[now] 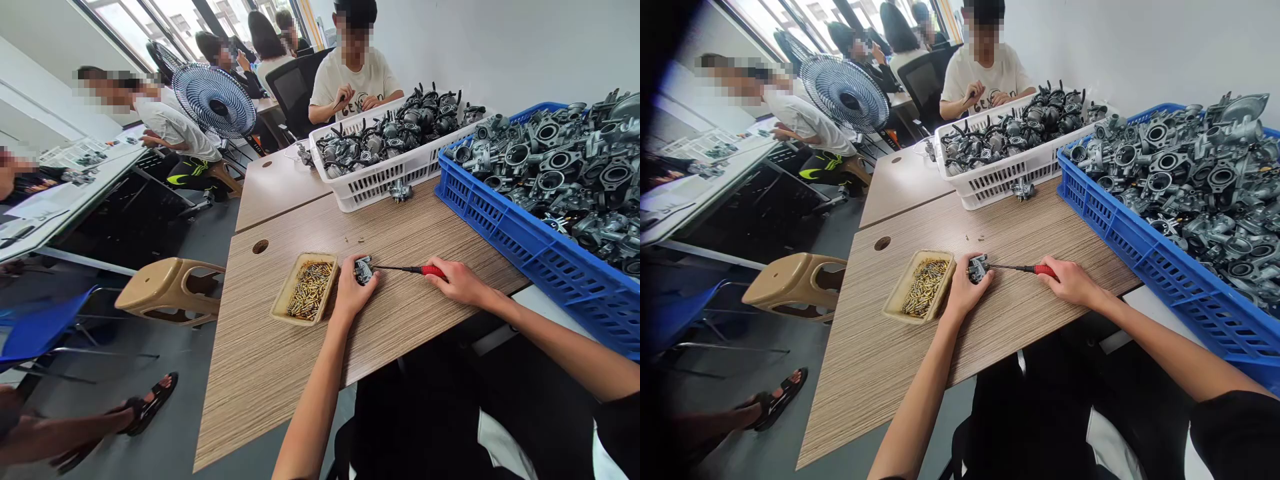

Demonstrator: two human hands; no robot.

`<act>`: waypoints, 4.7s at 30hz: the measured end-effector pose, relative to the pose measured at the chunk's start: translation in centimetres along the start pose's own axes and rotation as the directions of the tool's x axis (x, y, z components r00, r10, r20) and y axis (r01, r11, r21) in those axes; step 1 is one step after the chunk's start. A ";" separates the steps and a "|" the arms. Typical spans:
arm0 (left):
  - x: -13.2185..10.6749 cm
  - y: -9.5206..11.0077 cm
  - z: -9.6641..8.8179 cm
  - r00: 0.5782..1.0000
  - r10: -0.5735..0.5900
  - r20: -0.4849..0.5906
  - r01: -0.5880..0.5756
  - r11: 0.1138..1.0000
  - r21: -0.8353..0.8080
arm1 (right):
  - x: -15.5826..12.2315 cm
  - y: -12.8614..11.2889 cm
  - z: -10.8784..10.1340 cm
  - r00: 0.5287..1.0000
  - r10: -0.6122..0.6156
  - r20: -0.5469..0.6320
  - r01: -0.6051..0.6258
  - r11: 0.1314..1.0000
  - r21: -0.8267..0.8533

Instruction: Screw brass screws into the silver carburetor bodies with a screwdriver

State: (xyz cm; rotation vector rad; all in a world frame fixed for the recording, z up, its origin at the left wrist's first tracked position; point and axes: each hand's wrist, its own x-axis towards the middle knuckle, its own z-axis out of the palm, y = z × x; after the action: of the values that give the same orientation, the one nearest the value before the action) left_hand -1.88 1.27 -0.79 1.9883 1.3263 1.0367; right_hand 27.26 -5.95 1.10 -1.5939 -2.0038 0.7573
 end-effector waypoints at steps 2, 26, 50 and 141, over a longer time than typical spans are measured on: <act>0.0 0.0 0.0 1.000 -0.001 0.001 0.001 1.000 0.000 | 0.0 0.0 0.0 1.000 -0.001 -0.001 0.001 1.000 -0.003; 0.0 -0.1 0.0 1.000 -0.001 0.011 0.001 1.000 0.014 | 0.0 0.1 0.0 1.000 0.002 0.005 -0.002 0.999 -0.041; 0.0 -0.1 0.0 1.000 -0.002 0.006 0.002 1.000 0.019 | 0.0 0.1 0.0 1.000 -0.005 0.011 0.006 0.999 -0.049; 0.0 -0.6 -0.2 0.993 0.108 0.045 -0.108 0.994 -0.002 | 0.2 1.0 0.1 0.993 0.029 -0.112 -0.003 0.975 0.221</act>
State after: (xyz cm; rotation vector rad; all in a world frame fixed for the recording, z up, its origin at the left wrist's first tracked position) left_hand -2.40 1.48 -1.16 2.0913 1.2063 1.0343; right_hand 27.88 -5.58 0.40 -1.4907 -1.7614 0.8434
